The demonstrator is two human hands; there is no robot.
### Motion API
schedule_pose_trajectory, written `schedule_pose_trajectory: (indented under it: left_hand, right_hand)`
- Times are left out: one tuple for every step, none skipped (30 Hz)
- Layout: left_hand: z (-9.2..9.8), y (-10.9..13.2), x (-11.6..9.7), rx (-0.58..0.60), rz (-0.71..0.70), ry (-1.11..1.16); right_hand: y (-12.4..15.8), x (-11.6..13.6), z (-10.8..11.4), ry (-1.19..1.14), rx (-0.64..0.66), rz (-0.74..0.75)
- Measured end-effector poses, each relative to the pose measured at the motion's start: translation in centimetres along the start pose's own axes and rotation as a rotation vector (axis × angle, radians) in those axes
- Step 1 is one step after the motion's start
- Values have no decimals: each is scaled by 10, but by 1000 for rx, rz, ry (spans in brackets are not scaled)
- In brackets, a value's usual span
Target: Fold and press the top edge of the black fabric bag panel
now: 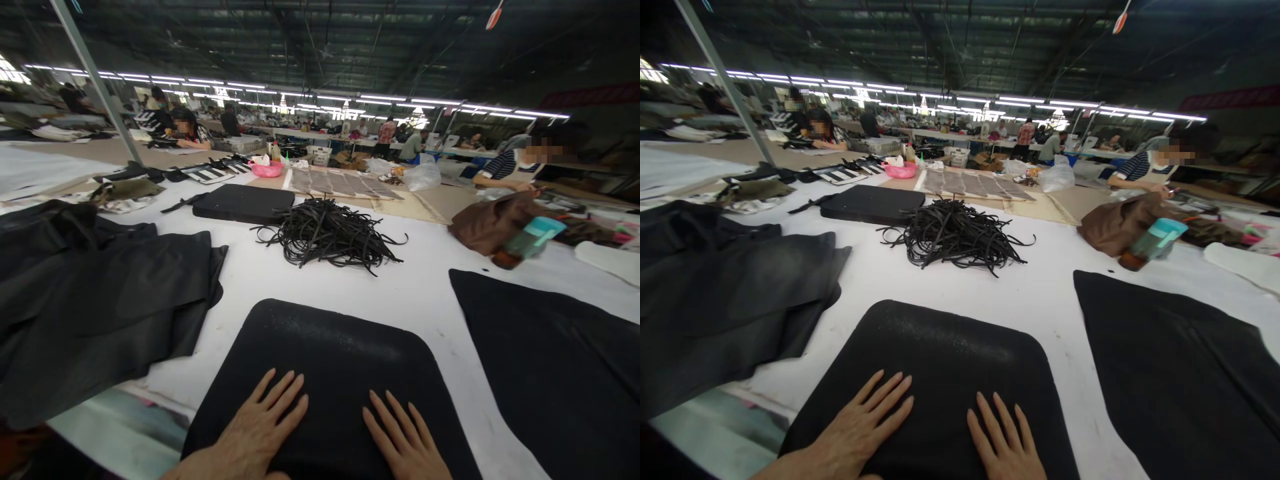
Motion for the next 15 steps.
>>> schedule_pose_trajectory:
  left_hand:
    - [0,0,0,-1,1,1]
    - [0,1,-1,6,2,3]
    - [-1,1,0,23,0,5]
    - [-2,1,0,46,0,6]
    - [-5,1,0,70,3,2]
    - [-7,1,1,91,10,-7]
    - [-11,1,1,109,17,-21]
    - [-15,1,2,117,28,-42]
    - [-20,1,4,117,42,-67]
    - [-25,2,5,113,54,-92]
    - [-31,3,7,106,64,-120]
    - [-36,4,10,98,76,-148]
    - [-41,6,14,92,90,-178]
    - [-45,9,19,90,101,-205]
    - [-48,12,25,92,112,-226]
  right_hand:
    - [0,1,1,14,-12,-10]
    - [0,3,2,25,-14,-16]
    - [0,4,3,35,-15,-15]
    - [-1,5,6,45,-16,-12]
    - [-1,7,9,52,-19,-5]
    - [-1,9,12,57,-21,2]
    - [-1,10,15,61,-23,7]
    - [-1,12,19,63,-26,7]
    - [-1,13,21,66,-29,3]
    - [-1,14,23,67,-33,-2]
    - [1,15,24,67,-38,-9]
    - [3,16,25,64,-38,-14]
    - [5,17,24,59,-39,-17]
    - [9,18,22,49,-36,-17]
    - [14,19,20,30,-30,-21]
Point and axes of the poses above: each hand's wrist, its own y-axis away from the middle knuckle, its own z-axis out of the back of the hand, x = y × z, the point moved 8 cm from there along -y, towards the middle knuckle, and after that the axes turned 2 degrees about x, right-handed, at the moved point
